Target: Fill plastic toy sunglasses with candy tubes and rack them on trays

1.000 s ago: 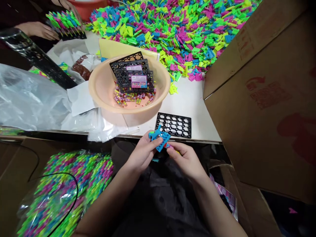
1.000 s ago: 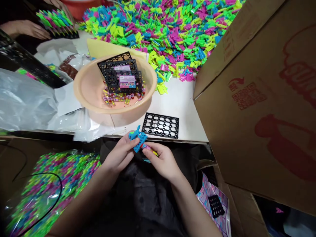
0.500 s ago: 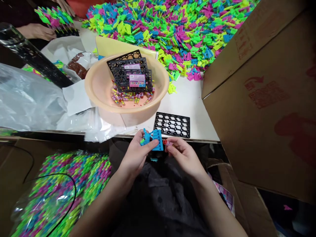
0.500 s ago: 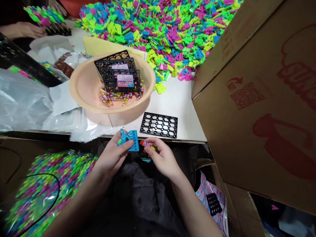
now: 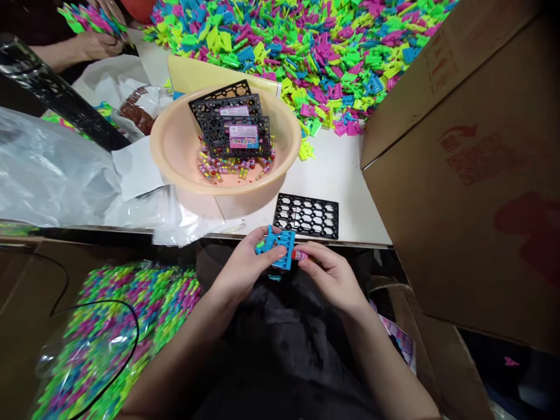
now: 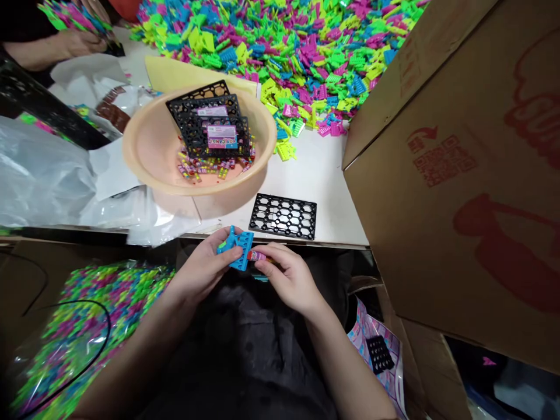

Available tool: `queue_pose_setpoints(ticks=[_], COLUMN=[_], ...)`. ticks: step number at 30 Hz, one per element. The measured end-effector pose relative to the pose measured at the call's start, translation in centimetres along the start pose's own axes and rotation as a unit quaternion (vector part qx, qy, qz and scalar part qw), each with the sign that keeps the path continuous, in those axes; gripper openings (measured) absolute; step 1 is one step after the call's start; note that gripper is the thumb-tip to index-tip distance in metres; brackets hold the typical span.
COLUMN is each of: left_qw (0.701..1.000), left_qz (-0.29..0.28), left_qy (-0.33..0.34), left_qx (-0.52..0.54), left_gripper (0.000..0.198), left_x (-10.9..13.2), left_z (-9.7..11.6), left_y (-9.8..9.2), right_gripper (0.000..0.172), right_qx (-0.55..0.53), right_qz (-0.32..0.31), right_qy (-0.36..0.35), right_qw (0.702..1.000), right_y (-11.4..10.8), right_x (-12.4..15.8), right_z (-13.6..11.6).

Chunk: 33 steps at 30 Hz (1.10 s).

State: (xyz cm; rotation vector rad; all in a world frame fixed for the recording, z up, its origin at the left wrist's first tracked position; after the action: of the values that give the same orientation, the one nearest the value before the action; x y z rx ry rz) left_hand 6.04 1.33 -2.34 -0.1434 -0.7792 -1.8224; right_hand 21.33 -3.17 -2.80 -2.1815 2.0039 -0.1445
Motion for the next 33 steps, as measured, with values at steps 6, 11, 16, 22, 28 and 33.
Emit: queue_pose_setpoints(ticks=[6, 11, 16, 22, 28, 33], left_qw=[0.997, 0.997, 0.997, 0.992, 0.991, 0.983], left_qz=[-0.042, -0.044, -0.003, 0.021, 0.037, 0.004], left_qy=[-0.02, -0.026, 0.001, 0.027, 0.06, 0.067], left_qx=[-0.057, -0.062, -0.071, -0.119, -0.117, -0.172], left_gripper=[0.029, 0.029, 0.028, 0.029, 0.031, 0.029], left_x=[-0.4, -0.4, 0.2, 0.8, 1.2, 1.3], left_z=[-0.2, -0.1, 0.0, -0.3, 0.0, 1.0], left_y=[-0.4, -0.4, -0.3, -1.0, -1.3, -1.4], right_gripper=[0.021, 0.022, 0.024, 0.022, 0.028, 0.062], right_qx=[0.115, 0.151, 0.175, 0.162, 0.095, 0.124], right_qz=[-0.033, -0.03, -0.003, -0.068, -0.04, -0.132], right_qy=[-0.046, -0.056, -0.05, -0.03, 0.042, 0.01], right_qw=[0.992, 0.987, 0.983, 0.984, 0.994, 0.983], right_y=[-0.8, -0.4, 0.3, 0.5, 0.4, 0.2], right_x=[0.4, 0.6, 0.8, 0.0, -0.3, -0.9], right_z=[-1.8, -1.8, -1.0, -0.4, 0.1, -0.8])
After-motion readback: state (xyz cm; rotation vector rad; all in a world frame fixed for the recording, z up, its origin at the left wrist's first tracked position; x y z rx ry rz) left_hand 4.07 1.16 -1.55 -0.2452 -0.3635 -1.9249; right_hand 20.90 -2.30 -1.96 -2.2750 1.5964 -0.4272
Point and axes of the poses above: each hand's wrist, its own x-axis away from the middle knuckle, its own y-axis out of the palm, z = x × y, the point moved 2 cm from there along -x, towards the middle knuckle, and after that the axes turned 1 degree about -x, right-handed, at the moved point
